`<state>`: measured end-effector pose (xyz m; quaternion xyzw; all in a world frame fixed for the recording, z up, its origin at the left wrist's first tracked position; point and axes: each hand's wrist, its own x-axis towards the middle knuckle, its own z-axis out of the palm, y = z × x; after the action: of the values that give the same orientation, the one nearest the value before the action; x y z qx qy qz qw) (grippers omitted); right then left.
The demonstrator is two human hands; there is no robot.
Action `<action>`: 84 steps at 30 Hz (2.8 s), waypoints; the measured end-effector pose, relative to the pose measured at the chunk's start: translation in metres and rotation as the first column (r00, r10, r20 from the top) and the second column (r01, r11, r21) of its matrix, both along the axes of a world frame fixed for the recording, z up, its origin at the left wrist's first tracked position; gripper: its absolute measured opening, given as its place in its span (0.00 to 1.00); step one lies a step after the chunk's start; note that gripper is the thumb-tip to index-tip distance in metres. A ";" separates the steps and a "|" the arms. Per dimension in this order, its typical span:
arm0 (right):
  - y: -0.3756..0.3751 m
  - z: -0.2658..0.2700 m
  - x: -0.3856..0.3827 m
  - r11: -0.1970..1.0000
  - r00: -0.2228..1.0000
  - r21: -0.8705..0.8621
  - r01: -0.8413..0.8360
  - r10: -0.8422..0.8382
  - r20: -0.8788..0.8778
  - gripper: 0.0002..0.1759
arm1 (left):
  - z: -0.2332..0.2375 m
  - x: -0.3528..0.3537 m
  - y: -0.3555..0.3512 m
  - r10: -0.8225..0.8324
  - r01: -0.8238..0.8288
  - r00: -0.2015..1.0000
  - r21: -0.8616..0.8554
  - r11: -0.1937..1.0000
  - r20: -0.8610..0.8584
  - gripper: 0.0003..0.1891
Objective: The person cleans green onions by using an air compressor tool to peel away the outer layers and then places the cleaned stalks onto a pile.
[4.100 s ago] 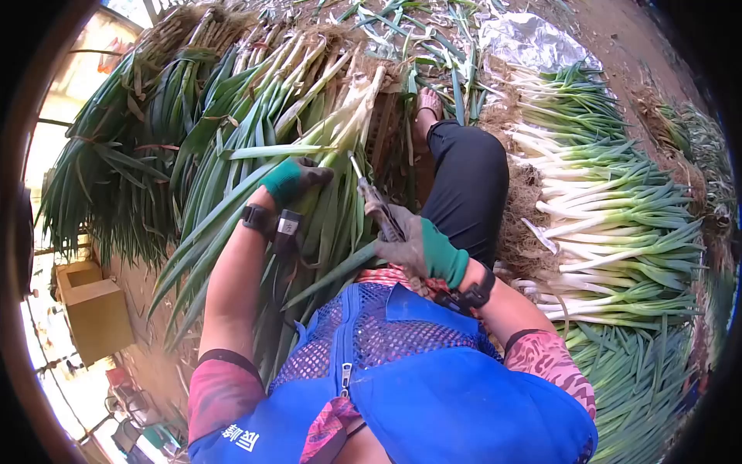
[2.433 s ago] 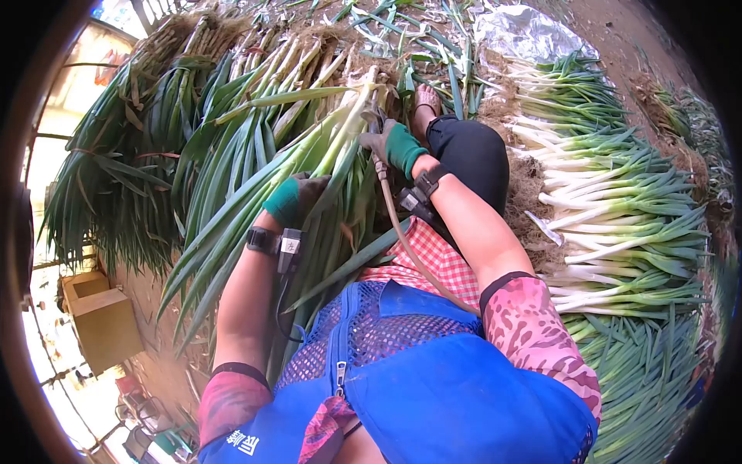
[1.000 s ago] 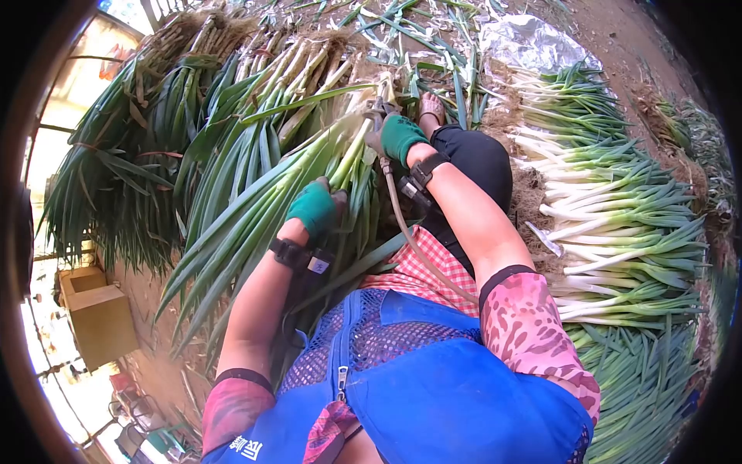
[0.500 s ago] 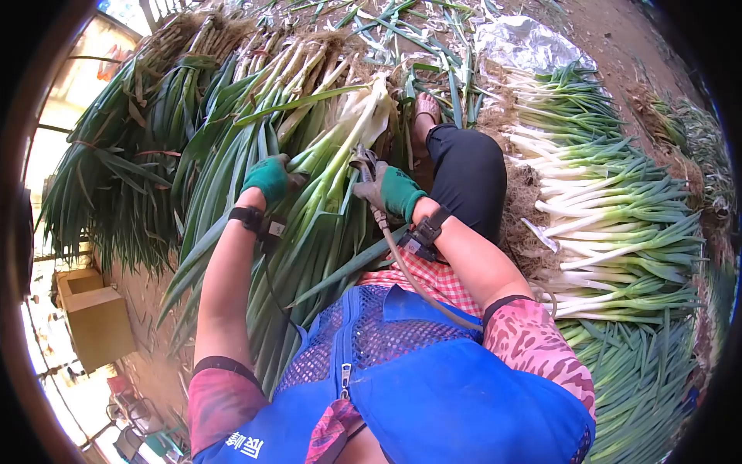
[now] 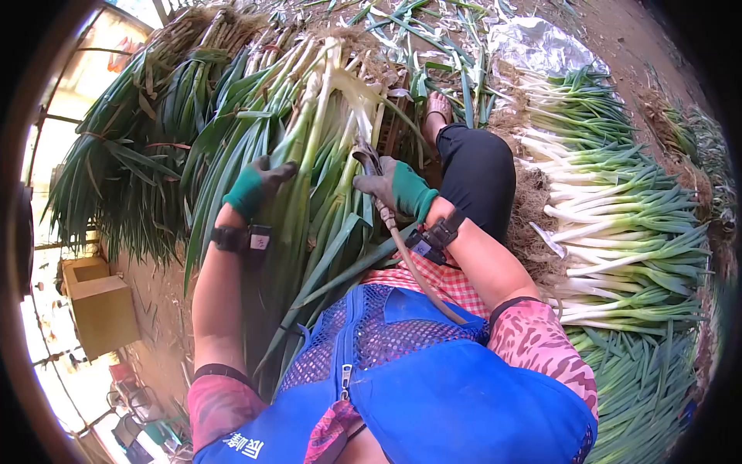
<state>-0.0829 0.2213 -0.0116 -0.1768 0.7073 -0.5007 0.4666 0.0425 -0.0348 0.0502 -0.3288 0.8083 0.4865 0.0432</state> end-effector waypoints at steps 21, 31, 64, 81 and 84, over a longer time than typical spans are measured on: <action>0.034 0.074 0.070 0.981 0.938 -0.012 -0.194 0.182 -0.295 0.28 | -0.072 0.001 -0.037 -0.626 0.579 0.761 -0.615 0.535 0.170 0.16; -0.059 0.021 -0.024 0.996 0.941 0.046 -0.077 0.088 -0.327 0.31 | -0.085 -0.001 -0.022 -0.108 0.166 0.964 -0.234 0.958 0.245 0.23; 0.032 0.094 0.044 0.978 0.939 0.055 -0.203 0.211 -0.272 0.35 | -0.028 -0.019 0.027 -0.208 0.203 0.978 0.216 0.955 0.002 0.22; -0.013 0.004 -0.023 0.993 0.895 0.115 -0.003 0.054 -0.444 0.30 | -0.007 0.016 0.058 -0.283 0.275 0.939 0.066 0.959 0.197 0.26; -0.011 0.025 -0.011 0.971 0.895 0.232 -0.057 0.153 -0.418 0.37 | 0.004 0.009 0.063 -0.306 0.358 0.894 -0.111 0.927 0.327 0.28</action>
<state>-0.0941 0.2106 0.0138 -0.2706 0.8323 -0.3436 0.3406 0.0515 0.0285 0.0544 -0.2591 0.8743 0.3454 0.2216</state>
